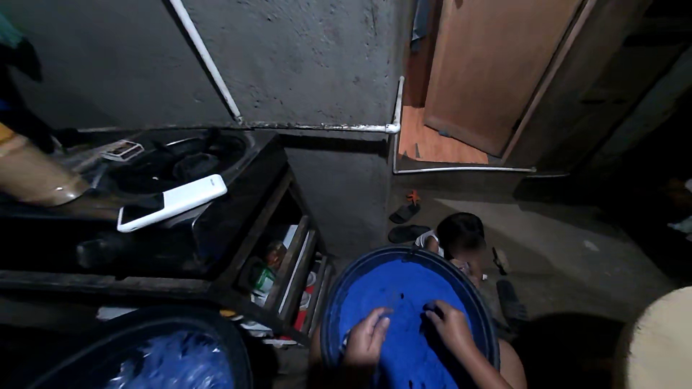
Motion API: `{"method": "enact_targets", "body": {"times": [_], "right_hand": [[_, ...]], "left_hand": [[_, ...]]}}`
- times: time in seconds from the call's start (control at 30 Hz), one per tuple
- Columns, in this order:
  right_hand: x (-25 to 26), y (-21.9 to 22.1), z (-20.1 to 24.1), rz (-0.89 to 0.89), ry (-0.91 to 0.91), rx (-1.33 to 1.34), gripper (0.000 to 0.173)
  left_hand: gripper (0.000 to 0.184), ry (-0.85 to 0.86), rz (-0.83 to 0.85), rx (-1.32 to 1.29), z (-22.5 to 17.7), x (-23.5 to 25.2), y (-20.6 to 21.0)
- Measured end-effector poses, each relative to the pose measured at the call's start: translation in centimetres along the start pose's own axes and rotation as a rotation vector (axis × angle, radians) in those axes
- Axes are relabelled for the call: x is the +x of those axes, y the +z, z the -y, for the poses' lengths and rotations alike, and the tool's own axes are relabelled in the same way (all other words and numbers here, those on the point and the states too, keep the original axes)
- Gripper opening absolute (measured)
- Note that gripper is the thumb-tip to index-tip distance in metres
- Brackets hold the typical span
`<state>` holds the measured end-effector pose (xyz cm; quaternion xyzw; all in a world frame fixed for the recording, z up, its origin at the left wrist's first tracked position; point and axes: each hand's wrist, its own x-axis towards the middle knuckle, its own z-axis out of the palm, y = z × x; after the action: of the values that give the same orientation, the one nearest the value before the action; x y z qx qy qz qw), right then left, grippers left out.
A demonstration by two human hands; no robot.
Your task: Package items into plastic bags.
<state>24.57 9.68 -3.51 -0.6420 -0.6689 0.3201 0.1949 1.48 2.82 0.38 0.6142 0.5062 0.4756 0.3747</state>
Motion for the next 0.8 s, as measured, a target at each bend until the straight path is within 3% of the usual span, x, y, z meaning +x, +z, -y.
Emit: {"method": "enact_targets", "body": {"times": [0.2, 0.33, 0.53, 0.8], "right_hand": [[-1.0, -3.8, -0.9, -0.263, 0.181, 0.661, 0.014], [-2.1, -6.2, 1.2, -0.292, 0.250, 1.090, 0.010], [-3.2, -8.3, 4.2, -0.255, 0.150, 1.266, 0.013], [-3.3, -8.5, 5.6, -0.216, -0.030, 1.174, 0.012]], "left_hand": [[0.033, 0.037, 0.068, 0.203, 0.5, -0.4, -0.1], [0.034, 0.038, 0.137, 0.232, 0.2, -0.6, 0.1], [0.034, 0.155, 0.138, 0.255, -0.4, -0.7, 0.7], [0.034, 0.205, 0.136, 0.244, -0.4, -0.9, 0.7]]}}
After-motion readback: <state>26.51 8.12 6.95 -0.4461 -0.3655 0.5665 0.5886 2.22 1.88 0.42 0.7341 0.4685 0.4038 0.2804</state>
